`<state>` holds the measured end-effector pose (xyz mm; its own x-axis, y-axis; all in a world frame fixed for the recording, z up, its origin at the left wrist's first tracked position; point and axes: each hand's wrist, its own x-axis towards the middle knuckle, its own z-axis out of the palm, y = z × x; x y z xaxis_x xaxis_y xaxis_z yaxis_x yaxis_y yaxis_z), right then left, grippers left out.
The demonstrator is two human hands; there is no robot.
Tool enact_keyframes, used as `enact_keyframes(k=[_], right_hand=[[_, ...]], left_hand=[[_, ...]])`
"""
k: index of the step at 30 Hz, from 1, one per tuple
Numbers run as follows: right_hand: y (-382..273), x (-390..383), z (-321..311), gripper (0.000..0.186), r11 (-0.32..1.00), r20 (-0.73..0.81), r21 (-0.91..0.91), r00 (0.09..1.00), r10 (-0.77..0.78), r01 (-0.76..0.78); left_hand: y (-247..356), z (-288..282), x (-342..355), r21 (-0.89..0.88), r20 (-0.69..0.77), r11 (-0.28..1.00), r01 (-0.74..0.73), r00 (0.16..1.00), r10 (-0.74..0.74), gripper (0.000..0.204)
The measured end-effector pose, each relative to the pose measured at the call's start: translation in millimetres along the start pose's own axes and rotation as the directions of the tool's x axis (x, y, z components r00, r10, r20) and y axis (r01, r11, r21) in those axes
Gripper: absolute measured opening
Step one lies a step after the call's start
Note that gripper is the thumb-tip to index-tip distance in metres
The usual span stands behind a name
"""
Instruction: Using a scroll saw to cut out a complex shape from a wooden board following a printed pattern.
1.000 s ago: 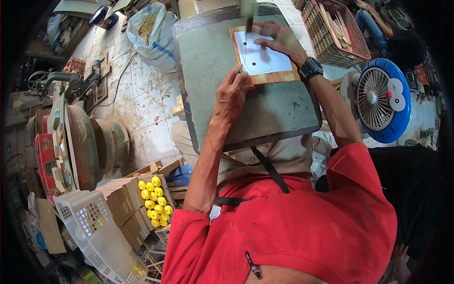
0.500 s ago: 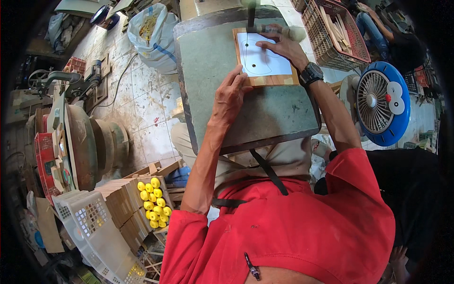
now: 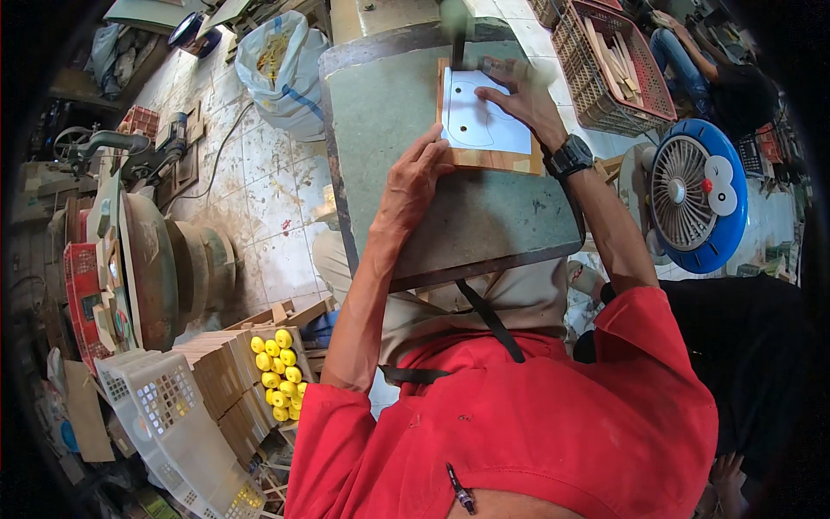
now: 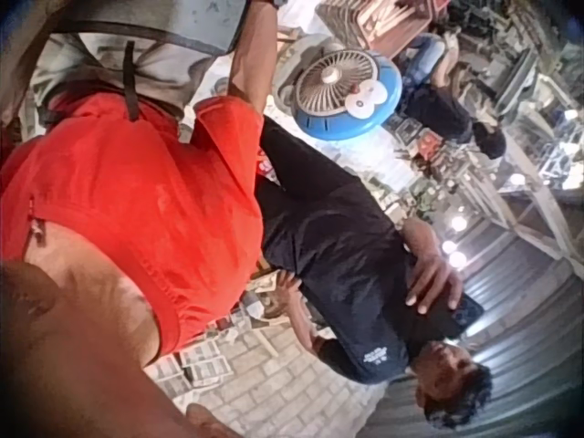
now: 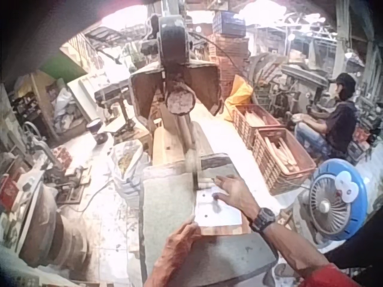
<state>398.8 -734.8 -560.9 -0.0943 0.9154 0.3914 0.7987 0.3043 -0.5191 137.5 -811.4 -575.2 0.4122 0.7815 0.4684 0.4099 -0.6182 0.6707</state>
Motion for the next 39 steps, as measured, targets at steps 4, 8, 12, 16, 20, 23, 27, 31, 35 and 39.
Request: enact_keyframes(k=[4, 8, 12, 16, 20, 23, 27, 31, 35, 39], right_hand=[[15.2, -2.7, -2.6, 0.054, 0.966, -0.095, -0.174, 0.973, -0.211, 0.193], [-0.5, -13.5, -13.0, 0.050, 0.989, 0.117, 0.036, 0.983, 0.142, -0.147], [0.1, -23.7, -21.4, 0.049, 0.990, 0.049, -0.108, 0.995, -0.082, 0.087], [12.8, -36.5, -25.1, 0.051, 0.975, 0.142, -0.141, 0.978, -0.151, 0.171], [14.8, -49.0, -34.7, 0.056, 0.982, 0.183, -0.076, 0.971, -0.155, 0.171], [14.7, -54.0, -39.6, 0.063, 0.978, 0.236, -0.087, 0.958, -0.166, 0.191], [10.4, -61.1, -43.8, 0.067, 0.953, 0.257, -0.184, 0.947, -0.191, 0.242], [1.2, -61.4, -44.1, 0.064, 0.971, 0.236, -0.144, 0.959, -0.155, 0.192], [-1.1, -64.1, -46.5, 0.063, 0.974, 0.211, -0.153, 0.968, -0.133, 0.167], [-7.9, -64.9, -45.1, 0.061, 0.966, 0.203, -0.202, 0.972, -0.117, 0.158]], left_hand=[[-2.4, -1.5, 6.5, -0.039, 0.058, 0.999, -0.023, 0.998, 0.025, 0.039], [-5.4, -8.8, 8.1, -0.048, 0.086, 0.998, -0.028, 0.996, 0.032, 0.040], [-8.0, -14.5, 13.9, -0.101, 0.117, 0.993, -0.069, 0.990, 0.080, 0.040], [-12.6, -17.5, 16.0, -0.234, 0.170, 0.972, -0.025, 0.983, 0.067, 0.041], [-13.6, -20.5, 19.9, -0.177, 0.165, 0.981, -0.085, 0.980, 0.115, 0.041], [-12.4, -21.7, 21.3, -0.135, 0.162, 0.983, -0.127, 0.976, 0.148, 0.041], [-9.3, -18.1, 15.0, 0.030, 0.093, 0.988, -0.148, 0.985, 0.145, 0.038], [7.7, -6.4, -6.2, 0.330, 0.036, 0.938, -0.104, 0.995, 0.098, 0.028], [66.0, 28.9, -17.2, 0.452, -0.098, 0.888, 0.086, 0.994, -0.046, 0.052], [107.1, 63.9, -18.6, 0.336, -0.152, 0.899, 0.280, 0.959, -0.241, 0.106]])
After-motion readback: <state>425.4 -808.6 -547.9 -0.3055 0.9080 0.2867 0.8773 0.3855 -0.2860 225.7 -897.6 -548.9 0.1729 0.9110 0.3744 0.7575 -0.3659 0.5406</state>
